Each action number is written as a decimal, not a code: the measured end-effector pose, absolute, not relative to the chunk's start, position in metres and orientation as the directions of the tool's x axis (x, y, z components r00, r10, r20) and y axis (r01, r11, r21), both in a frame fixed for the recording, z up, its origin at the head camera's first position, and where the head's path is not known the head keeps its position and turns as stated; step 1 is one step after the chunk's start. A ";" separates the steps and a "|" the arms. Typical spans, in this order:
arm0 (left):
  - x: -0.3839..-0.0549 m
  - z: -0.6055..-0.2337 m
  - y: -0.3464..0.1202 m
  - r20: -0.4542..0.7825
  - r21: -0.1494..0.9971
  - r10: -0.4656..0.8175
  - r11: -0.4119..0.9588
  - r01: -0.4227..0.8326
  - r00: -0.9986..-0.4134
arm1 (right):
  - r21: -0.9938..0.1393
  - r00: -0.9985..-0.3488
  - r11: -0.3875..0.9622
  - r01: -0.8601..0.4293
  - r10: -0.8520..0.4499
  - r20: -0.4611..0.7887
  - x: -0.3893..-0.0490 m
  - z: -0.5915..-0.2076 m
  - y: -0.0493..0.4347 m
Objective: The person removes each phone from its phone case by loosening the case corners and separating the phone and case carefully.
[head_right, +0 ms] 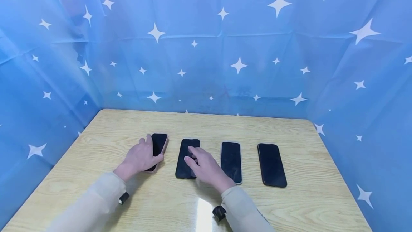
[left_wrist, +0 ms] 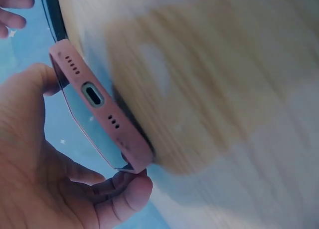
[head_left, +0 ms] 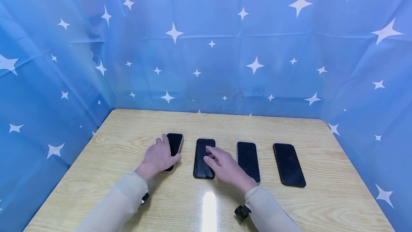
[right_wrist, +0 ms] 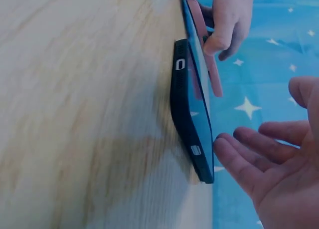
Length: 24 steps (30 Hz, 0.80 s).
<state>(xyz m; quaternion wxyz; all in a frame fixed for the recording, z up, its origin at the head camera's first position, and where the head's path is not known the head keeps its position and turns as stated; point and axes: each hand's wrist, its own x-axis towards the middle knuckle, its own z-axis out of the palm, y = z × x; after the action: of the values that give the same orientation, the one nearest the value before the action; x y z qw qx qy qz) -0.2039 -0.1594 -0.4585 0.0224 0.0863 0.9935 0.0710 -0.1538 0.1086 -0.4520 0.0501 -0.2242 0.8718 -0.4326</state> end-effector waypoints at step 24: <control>-0.181 -0.433 -0.097 0.128 0.201 0.248 0.942 0.270 -0.960 | -0.947 -0.977 0.318 -0.035 -0.209 -0.034 -0.178 -0.451 0.107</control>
<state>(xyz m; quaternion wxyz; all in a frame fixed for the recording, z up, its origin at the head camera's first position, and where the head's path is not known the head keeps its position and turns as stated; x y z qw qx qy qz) -0.1813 -0.0969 -0.4328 -0.0504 0.1318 0.9840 0.1088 -0.1782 0.1069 -0.4513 0.0752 -0.0754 0.8083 -0.5791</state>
